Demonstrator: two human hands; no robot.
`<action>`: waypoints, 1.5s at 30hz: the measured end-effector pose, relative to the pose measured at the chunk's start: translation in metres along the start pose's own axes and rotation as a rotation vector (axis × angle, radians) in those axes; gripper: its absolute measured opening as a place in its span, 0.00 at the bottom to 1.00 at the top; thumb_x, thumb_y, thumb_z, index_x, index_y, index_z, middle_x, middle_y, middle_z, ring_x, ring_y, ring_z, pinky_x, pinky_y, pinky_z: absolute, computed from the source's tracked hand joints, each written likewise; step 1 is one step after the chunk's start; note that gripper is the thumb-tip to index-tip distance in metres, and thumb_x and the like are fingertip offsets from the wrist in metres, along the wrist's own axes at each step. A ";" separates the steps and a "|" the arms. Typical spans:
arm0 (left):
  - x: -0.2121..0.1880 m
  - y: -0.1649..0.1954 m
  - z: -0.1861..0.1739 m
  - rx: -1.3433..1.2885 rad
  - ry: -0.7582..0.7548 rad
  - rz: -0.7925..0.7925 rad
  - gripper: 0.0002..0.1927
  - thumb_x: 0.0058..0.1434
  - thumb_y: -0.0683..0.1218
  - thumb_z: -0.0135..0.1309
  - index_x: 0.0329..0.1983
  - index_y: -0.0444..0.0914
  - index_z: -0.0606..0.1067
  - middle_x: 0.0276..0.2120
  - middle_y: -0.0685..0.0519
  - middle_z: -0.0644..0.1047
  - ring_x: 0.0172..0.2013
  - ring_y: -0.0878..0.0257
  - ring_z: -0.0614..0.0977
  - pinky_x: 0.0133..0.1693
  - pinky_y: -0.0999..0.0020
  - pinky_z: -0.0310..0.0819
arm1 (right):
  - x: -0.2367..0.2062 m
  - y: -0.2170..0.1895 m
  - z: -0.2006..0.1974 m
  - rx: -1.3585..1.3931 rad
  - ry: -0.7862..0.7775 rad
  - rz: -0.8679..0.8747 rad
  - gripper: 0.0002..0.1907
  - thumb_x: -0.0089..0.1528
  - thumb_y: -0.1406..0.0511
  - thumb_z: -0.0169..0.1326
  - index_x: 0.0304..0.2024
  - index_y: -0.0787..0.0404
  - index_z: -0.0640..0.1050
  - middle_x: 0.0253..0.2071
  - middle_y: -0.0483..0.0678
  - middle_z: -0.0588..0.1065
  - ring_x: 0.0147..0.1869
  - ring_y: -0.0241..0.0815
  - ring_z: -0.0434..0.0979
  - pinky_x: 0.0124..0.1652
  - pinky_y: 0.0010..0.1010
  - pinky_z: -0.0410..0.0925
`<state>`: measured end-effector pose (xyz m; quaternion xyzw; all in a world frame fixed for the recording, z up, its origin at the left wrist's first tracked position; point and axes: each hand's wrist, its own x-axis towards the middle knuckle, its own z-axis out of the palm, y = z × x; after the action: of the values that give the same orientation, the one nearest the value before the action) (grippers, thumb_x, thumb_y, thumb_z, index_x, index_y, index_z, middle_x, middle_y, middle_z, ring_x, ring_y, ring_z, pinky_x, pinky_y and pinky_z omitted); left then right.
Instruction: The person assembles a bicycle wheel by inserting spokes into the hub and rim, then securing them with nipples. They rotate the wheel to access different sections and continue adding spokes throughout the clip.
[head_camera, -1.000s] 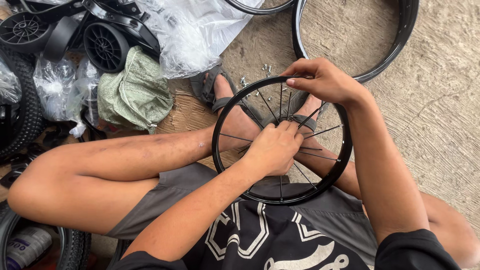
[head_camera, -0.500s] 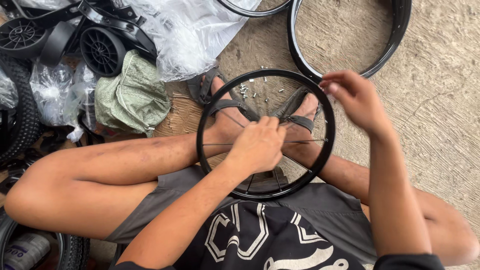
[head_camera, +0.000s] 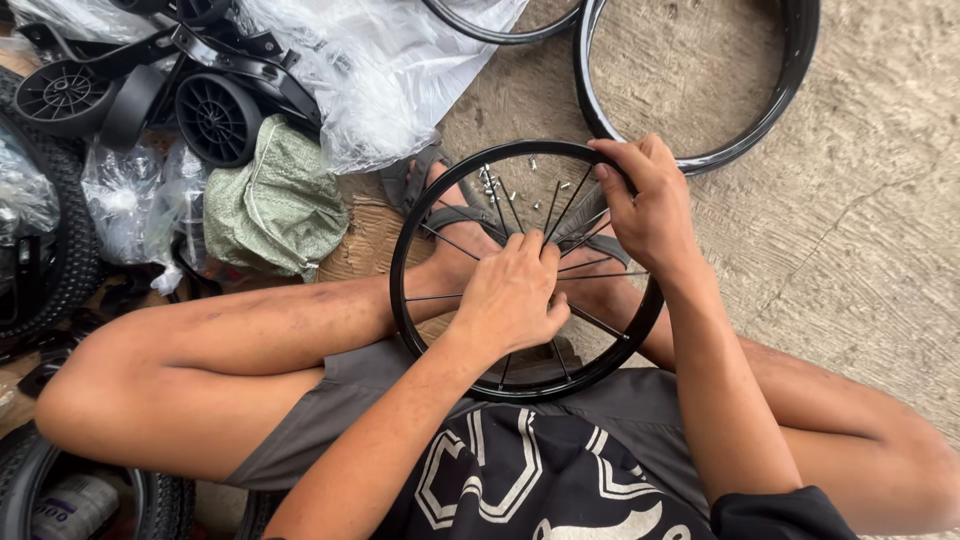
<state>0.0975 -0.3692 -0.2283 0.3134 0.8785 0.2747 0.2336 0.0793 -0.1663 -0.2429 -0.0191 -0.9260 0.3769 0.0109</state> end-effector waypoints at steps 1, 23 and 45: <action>0.001 0.002 0.000 -0.029 0.041 -0.009 0.23 0.52 0.52 0.60 0.41 0.29 0.75 0.39 0.40 0.75 0.44 0.48 0.78 0.40 0.56 0.77 | 0.000 0.002 -0.001 -0.009 -0.007 0.026 0.12 0.69 0.69 0.58 0.56 0.60 0.80 0.38 0.53 0.70 0.42 0.50 0.71 0.44 0.39 0.65; 0.018 -0.001 0.022 -0.053 0.130 -0.025 0.16 0.57 0.38 0.52 0.49 0.35 0.78 0.34 0.46 0.81 0.36 0.49 0.85 0.37 0.55 0.79 | -0.021 -0.011 -0.024 0.037 0.074 0.125 0.12 0.68 0.70 0.60 0.54 0.60 0.83 0.31 0.45 0.63 0.35 0.40 0.63 0.36 0.33 0.60; 0.059 0.033 0.018 -0.729 0.359 -0.459 0.13 0.70 0.46 0.44 0.50 0.37 0.76 0.42 0.44 0.83 0.45 0.45 0.84 0.48 0.51 0.75 | -0.028 -0.031 -0.055 -0.025 0.033 0.046 0.12 0.68 0.72 0.60 0.54 0.62 0.83 0.33 0.47 0.68 0.36 0.40 0.68 0.37 0.33 0.63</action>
<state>0.0813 -0.3018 -0.2349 -0.0443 0.7978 0.5566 0.2277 0.1086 -0.1516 -0.1824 -0.0466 -0.9297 0.3651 0.0173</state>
